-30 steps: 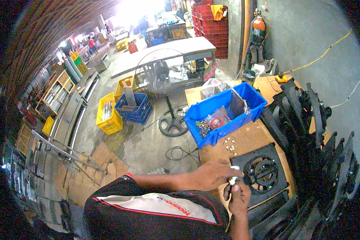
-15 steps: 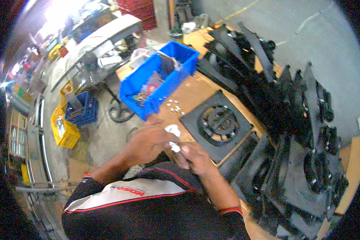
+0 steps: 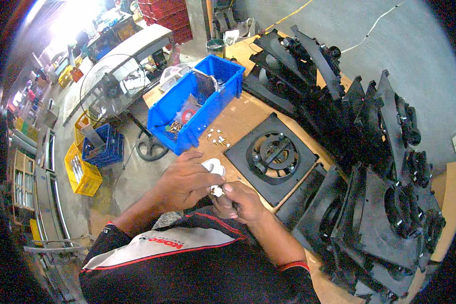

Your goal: The person repeatedly picks small white plastic connectors and brass pins from a blue bin and assembles them by hand. The person inserts the pins into the connectors and places the finished units on the table. A coworker briefly walks past in the background.

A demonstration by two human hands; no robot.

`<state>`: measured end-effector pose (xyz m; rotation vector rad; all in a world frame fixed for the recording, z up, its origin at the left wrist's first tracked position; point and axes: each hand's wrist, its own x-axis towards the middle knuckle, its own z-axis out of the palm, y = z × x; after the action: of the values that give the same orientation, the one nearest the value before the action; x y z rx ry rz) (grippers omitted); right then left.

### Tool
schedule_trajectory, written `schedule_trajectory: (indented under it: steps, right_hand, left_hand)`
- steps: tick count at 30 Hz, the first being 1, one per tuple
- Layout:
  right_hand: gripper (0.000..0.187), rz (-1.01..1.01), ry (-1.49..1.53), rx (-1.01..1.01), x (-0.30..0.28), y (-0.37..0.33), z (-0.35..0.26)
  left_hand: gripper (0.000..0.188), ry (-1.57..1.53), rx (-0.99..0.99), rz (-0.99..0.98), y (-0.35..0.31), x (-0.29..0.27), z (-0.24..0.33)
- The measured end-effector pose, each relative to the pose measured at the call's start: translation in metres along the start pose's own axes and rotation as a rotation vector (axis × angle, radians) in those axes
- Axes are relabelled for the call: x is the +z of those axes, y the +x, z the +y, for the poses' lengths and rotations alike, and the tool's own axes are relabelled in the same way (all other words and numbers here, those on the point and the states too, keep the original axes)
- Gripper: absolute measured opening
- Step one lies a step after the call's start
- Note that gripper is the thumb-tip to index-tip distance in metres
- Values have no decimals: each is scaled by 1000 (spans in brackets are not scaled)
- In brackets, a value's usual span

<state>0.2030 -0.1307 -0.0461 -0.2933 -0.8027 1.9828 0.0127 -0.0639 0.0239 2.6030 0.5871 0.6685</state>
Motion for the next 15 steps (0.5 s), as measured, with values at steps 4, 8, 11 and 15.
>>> schedule_trajectory:
  steps: [4,8,11,15]
  right_hand:
    - [54,85,-60,22,0,1,-1]
    - [50,246,-444,-176,17,0,-13]
    - [42,274,-642,-234,13,-7,-20]
    - [43,270,-766,-296,12,-6,-25]
  left_hand:
    - [23,5,-50,-10,2,-1,0]
    - [23,-101,-201,-102,-1,1,-6]
    - [27,-266,-169,-28,-5,5,-4]
    - [32,-226,-251,-127,-3,1,1]
